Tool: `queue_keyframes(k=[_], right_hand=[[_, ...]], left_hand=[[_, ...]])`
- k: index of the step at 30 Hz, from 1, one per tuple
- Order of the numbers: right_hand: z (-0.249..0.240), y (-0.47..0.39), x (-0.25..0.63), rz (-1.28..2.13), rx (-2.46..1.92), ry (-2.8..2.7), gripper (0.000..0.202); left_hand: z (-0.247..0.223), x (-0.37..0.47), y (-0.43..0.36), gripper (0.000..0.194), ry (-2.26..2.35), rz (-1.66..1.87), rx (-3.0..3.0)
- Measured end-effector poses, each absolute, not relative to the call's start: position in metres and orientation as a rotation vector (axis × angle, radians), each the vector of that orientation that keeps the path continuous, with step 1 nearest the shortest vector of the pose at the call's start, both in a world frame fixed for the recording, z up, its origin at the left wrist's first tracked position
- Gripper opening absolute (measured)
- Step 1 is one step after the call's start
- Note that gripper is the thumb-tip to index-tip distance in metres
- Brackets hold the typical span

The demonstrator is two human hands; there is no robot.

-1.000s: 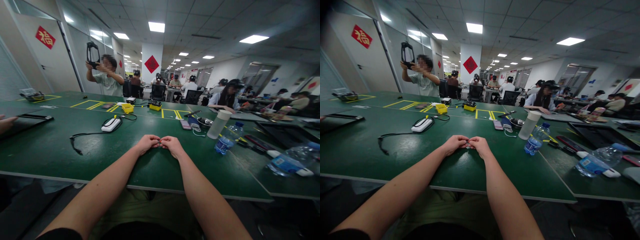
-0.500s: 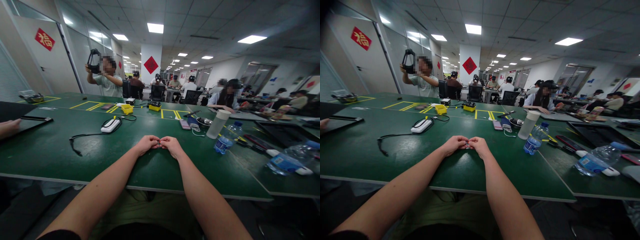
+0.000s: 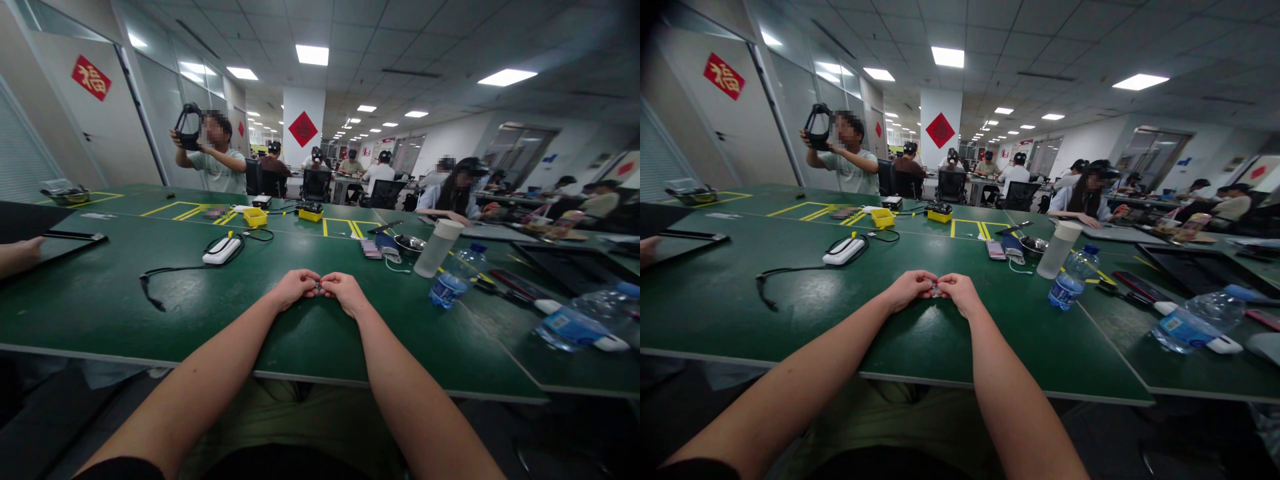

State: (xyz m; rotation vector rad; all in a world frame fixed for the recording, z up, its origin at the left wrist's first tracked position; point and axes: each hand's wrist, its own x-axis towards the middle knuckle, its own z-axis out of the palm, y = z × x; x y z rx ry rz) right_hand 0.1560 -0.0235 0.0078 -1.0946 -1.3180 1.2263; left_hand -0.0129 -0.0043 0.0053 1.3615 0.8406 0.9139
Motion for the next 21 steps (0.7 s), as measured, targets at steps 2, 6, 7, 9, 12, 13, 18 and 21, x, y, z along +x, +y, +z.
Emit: queue_keyframes(k=[2,6,7,9,12,13,18,21], right_hand=[[0.0066,-0.0223,0.1563,1.235,-1.091,-1.314,0.014],[0.0034,-0.0192,0.1575,1.260,-1.070,-1.291,0.017],[0.0027,-0.0185,0.1578,1.267,-1.065,-1.282,0.018],[0.0018,-0.0177,0.1583,1.281,-1.058,-1.253,0.020],[0.0017,-0.0174,0.1586,1.307,-1.049,-1.196,0.018],[0.0019,-0.0175,0.1585,1.318,-1.041,-1.177,0.016],[0.0037,-0.0195,0.1568,1.370,-1.002,-1.144,0.012],[0.0052,-0.0212,0.1555,1.361,-1.012,-1.153,0.012]], left_hand=[[0.0063,-0.0130,-0.0048,0.021,0.840,0.912,1.356],[0.0084,-0.0125,-0.0054,0.021,0.849,0.924,1.300],[0.0088,-0.0124,-0.0053,0.021,0.845,0.930,1.277],[0.0092,-0.0125,-0.0051,0.020,0.832,0.937,1.232],[0.0094,-0.0129,-0.0054,0.018,0.788,0.941,1.177],[0.0094,-0.0130,-0.0058,0.019,0.770,0.943,1.168],[0.0102,-0.0124,-0.0083,0.021,0.771,0.957,1.213],[0.0103,-0.0122,-0.0081,0.021,0.784,0.945,1.233]])
